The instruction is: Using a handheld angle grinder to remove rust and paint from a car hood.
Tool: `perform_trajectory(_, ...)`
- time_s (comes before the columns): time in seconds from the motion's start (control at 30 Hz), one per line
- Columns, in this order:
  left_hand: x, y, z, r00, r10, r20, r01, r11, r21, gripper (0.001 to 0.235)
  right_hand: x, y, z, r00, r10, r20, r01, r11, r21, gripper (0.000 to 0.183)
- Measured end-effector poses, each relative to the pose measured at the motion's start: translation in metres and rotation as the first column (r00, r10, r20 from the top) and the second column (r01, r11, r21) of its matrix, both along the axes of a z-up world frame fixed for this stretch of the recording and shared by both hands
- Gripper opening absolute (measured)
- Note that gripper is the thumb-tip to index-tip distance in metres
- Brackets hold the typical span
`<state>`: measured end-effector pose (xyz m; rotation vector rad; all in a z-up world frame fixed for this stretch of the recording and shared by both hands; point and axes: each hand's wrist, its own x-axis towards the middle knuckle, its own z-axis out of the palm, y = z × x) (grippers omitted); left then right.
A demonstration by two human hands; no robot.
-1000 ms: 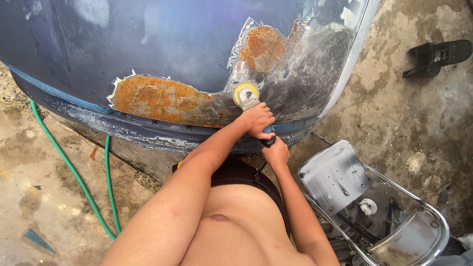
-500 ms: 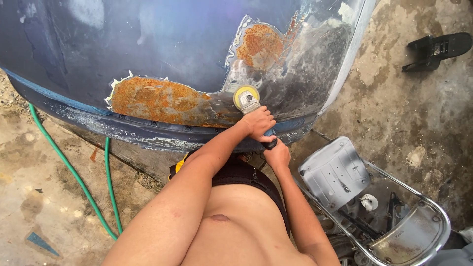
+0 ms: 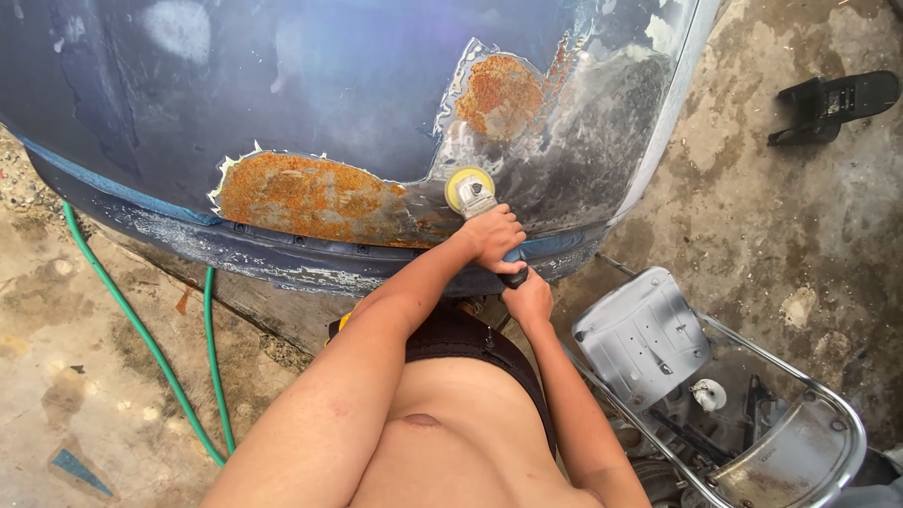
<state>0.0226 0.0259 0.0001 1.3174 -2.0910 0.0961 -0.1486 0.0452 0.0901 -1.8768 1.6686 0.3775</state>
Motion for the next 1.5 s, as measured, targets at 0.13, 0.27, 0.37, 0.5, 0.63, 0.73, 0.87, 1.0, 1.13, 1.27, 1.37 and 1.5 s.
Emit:
perform_trajectory(0.13, -0.007, -0.017, 0.003, 0.999, -0.039, 0.003, 0.039, 0.999, -0.002, 0.060, -0.003, -0.007, 0.009, 0.998, -0.030, -0.047, 0.030, 0.999, -0.011, 0.034)
perform_trajectory(0.27, 0.000, -0.017, 0.006, 0.999, -0.033, 0.021, 0.033, 0.999, 0.018, 0.061, 0.002, -0.011, 0.008, 0.998, -0.017, -0.062, 0.016, 1.000, -0.008, 0.035)
perform_trajectory(0.37, 0.015, -0.007, 0.007, 0.999, -0.009, 0.034, 0.008, 0.999, 0.032, 0.060, 0.013, -0.009, 0.003, 1.000, 0.004, -0.030, -0.004, 1.000, 0.008, 0.035)
perform_trajectory(0.5, 0.029, 0.005, 0.010, 0.998, 0.032, 0.046, -0.033, 0.999, 0.028, 0.059, 0.026, -0.006, 0.005, 0.999, 0.038, -0.001, -0.038, 0.999, 0.025, 0.033)
perform_trajectory(0.63, 0.024, 0.004, 0.011, 0.998, 0.044, 0.043, -0.046, 0.998, 0.035, 0.059, 0.021, -0.008, 0.004, 0.999, 0.045, 0.013, -0.045, 0.999, 0.022, 0.033)
perform_trajectory(0.73, 0.015, -0.008, 0.006, 0.999, 0.036, 0.019, -0.036, 0.999, 0.004, 0.059, 0.017, -0.011, 0.008, 0.999, 0.042, -0.017, -0.042, 0.999, -0.005, 0.035)
perform_trajectory(0.87, -0.002, -0.027, 0.004, 0.999, -0.041, 0.013, 0.041, 0.999, 0.017, 0.061, 0.004, -0.014, 0.015, 1.000, -0.029, -0.009, 0.029, 1.000, -0.008, 0.036)
perform_trajectory(1.0, -0.002, -0.034, 0.006, 0.999, -0.040, 0.032, 0.039, 0.999, 0.021, 0.061, 0.003, -0.022, 0.011, 0.998, -0.043, -0.044, 0.043, 0.999, -0.007, 0.036)
perform_trajectory(1.13, 0.015, -0.020, 0.013, 0.999, -0.028, 0.040, 0.026, 0.999, 0.048, 0.062, 0.015, -0.019, 0.012, 0.999, -0.029, -0.040, 0.030, 0.999, 0.043, 0.037)
perform_trajectory(1.27, 0.027, -0.001, 0.012, 0.998, 0.040, 0.040, -0.042, 0.998, 0.036, 0.059, 0.030, -0.011, 0.020, 1.000, 0.026, 0.011, -0.026, 0.998, 0.057, 0.035)
perform_trajectory(1.37, 0.022, 0.009, 0.007, 0.995, 0.092, 0.028, -0.093, 0.995, 0.027, 0.060, 0.026, -0.014, 0.011, 0.997, 0.070, -0.024, -0.068, 0.996, 0.061, 0.034)
perform_trajectory(1.5, 0.006, 0.020, 0.000, 0.992, 0.127, -0.008, -0.127, 0.992, 0.011, 0.059, 0.011, -0.007, 0.007, 0.994, 0.088, -0.060, -0.084, 0.995, 0.061, 0.035)
